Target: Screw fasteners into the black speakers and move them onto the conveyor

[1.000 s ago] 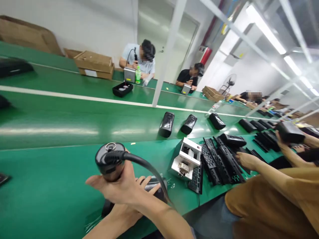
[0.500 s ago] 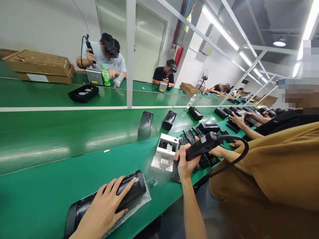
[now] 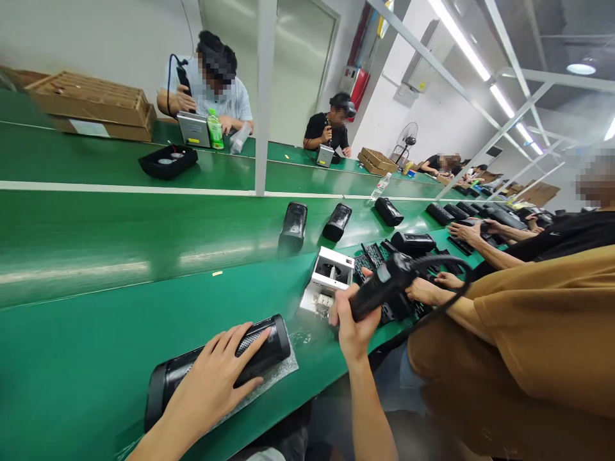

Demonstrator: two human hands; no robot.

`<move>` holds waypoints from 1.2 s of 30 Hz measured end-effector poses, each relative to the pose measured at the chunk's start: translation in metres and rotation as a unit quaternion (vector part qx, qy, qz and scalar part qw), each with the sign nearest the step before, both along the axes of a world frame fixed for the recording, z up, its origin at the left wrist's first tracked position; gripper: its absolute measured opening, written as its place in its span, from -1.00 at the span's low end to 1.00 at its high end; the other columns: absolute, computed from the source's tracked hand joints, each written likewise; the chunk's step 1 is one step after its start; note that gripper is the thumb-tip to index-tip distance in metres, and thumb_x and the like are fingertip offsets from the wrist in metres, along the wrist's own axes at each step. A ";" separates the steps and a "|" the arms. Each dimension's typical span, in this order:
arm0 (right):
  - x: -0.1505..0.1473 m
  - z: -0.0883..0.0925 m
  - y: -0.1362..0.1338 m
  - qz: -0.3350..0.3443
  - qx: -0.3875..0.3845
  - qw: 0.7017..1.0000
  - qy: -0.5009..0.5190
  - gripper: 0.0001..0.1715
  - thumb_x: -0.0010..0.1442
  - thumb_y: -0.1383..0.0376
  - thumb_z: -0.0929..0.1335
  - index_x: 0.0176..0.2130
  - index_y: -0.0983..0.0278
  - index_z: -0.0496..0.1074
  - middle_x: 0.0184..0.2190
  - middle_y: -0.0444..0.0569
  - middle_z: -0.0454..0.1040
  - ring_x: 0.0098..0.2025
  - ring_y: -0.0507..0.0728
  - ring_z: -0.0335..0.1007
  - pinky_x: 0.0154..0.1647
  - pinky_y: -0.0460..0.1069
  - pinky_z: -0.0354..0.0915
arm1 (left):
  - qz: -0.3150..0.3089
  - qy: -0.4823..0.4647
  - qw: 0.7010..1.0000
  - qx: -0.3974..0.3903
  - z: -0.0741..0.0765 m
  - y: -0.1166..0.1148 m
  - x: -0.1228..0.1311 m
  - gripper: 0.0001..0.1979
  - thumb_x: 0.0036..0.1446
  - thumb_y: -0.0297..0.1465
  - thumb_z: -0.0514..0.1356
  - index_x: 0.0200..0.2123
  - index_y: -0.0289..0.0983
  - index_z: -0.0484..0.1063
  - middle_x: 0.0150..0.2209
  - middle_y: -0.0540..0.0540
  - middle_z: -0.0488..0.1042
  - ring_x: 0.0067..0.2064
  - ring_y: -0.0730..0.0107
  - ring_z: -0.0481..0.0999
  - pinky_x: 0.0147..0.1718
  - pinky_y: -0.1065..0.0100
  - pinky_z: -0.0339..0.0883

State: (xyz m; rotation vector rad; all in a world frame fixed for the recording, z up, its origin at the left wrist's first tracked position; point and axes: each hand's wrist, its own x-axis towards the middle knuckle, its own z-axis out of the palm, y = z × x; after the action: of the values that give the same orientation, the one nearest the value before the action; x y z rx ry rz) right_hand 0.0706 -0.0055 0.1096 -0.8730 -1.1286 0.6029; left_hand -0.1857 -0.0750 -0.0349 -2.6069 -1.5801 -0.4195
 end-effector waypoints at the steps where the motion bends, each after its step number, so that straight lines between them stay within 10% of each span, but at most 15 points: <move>1: -0.002 0.004 -0.012 0.011 0.004 1.000 0.008 -0.56 0.44 0.18 0.50 0.16 0.10 0.29 -0.53 -0.42 0.29 -0.73 -0.04 0.18 -0.69 -0.11 0.24 | 0.000 0.000 1.000 0.000 0.002 -0.001 0.002 -0.08 0.39 -0.19 0.34 0.66 0.10 -0.03 0.48 -0.26 0.39 0.39 -0.29 0.47 0.33 -0.20 0.38; 7: -0.026 0.022 -0.054 0.059 0.067 0.996 0.019 -0.75 0.49 0.24 0.45 0.07 0.09 0.34 -0.57 -0.39 0.29 -0.74 0.00 0.18 -0.72 -0.08 0.28 | 0.006 0.025 1.000 0.007 0.013 -0.004 0.008 -0.03 0.33 -0.27 0.42 0.65 0.03 0.04 0.44 -0.37 0.42 0.37 -0.28 0.48 0.31 -0.23 0.40; 22: -0.042 0.004 -0.049 0.075 0.074 0.994 -0.028 -0.49 0.51 0.26 0.45 0.31 0.01 0.24 -0.52 -0.37 0.34 -0.71 0.02 0.23 -0.68 -0.06 0.35 | -0.002 0.029 0.999 0.030 0.022 -0.004 0.010 -0.07 0.23 -0.26 0.51 0.58 -0.07 0.25 0.39 -0.45 0.47 0.32 -0.34 0.53 0.24 -0.26 0.47; 36: -0.034 0.001 -0.061 0.063 0.077 0.995 -0.019 -0.34 0.49 0.28 0.47 0.37 -0.12 0.19 -0.53 -0.37 0.42 -0.72 0.05 0.22 -0.68 -0.03 0.36 | -0.005 0.031 0.999 -0.010 0.020 -0.007 0.010 -0.07 0.36 -0.23 0.40 0.65 -0.03 0.05 0.47 -0.42 0.39 0.39 -0.35 0.47 0.32 -0.29 0.39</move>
State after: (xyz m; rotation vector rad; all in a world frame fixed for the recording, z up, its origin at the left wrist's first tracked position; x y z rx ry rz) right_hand 0.0370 -0.0666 0.1103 -0.6859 -1.2542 0.5957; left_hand -0.1760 -0.0819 -0.0153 -2.6165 -1.5602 -0.3230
